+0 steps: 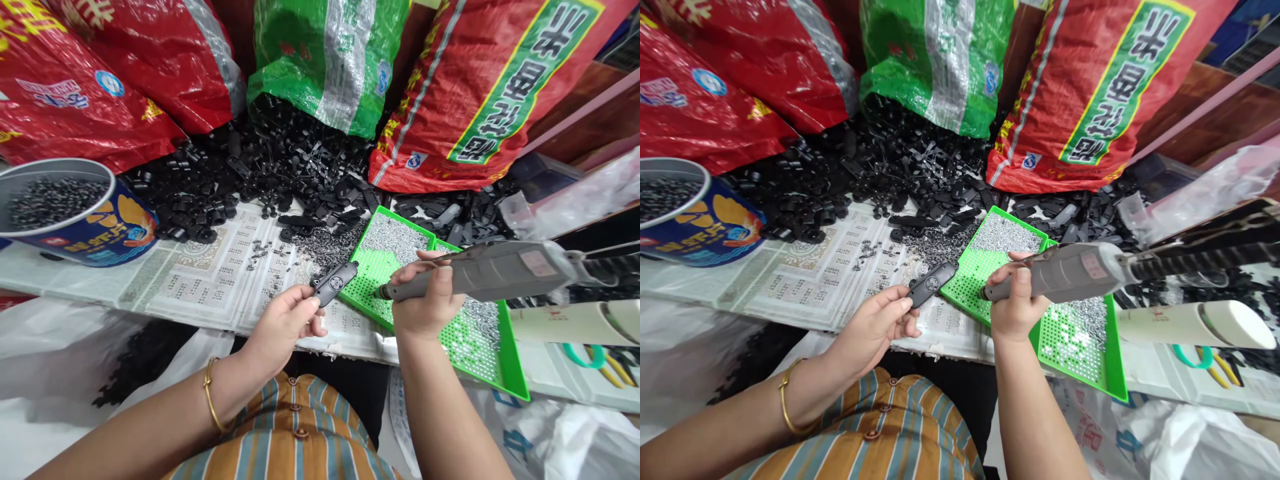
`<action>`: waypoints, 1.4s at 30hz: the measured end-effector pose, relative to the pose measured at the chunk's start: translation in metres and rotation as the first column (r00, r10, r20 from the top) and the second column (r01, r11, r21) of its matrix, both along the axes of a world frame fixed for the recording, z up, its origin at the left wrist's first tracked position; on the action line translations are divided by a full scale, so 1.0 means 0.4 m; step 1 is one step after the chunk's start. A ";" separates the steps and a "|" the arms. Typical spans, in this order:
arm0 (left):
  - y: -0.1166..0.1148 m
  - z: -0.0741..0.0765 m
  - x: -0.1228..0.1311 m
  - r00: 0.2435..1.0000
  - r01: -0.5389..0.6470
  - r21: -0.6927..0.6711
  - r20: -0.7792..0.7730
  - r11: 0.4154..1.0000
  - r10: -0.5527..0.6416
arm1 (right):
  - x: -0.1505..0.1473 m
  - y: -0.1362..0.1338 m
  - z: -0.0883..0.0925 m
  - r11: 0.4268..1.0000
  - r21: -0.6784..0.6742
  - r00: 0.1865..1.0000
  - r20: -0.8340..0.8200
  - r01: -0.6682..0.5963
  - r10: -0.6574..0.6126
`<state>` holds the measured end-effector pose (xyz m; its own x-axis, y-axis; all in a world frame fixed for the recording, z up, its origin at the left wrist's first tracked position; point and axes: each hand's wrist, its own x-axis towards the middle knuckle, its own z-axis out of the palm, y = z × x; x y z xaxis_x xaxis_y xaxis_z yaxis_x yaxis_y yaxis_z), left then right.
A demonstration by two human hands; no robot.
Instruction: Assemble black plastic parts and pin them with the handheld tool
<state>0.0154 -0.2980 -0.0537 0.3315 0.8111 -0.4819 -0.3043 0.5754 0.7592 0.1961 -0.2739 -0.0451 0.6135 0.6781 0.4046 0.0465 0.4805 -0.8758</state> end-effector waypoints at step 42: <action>0.006 -0.025 0.014 0.943 0.180 0.165 -0.309 0.970 -0.123 | -0.138 -0.014 0.141 0.941 0.058 0.928 -0.155 -0.334 0.339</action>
<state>0.0210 -0.2958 -0.0639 0.3241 0.8475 -0.4204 0.0286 0.4354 0.8998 0.1408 -0.2793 0.0112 0.4097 0.8452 0.3432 -0.2620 0.4694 -0.8432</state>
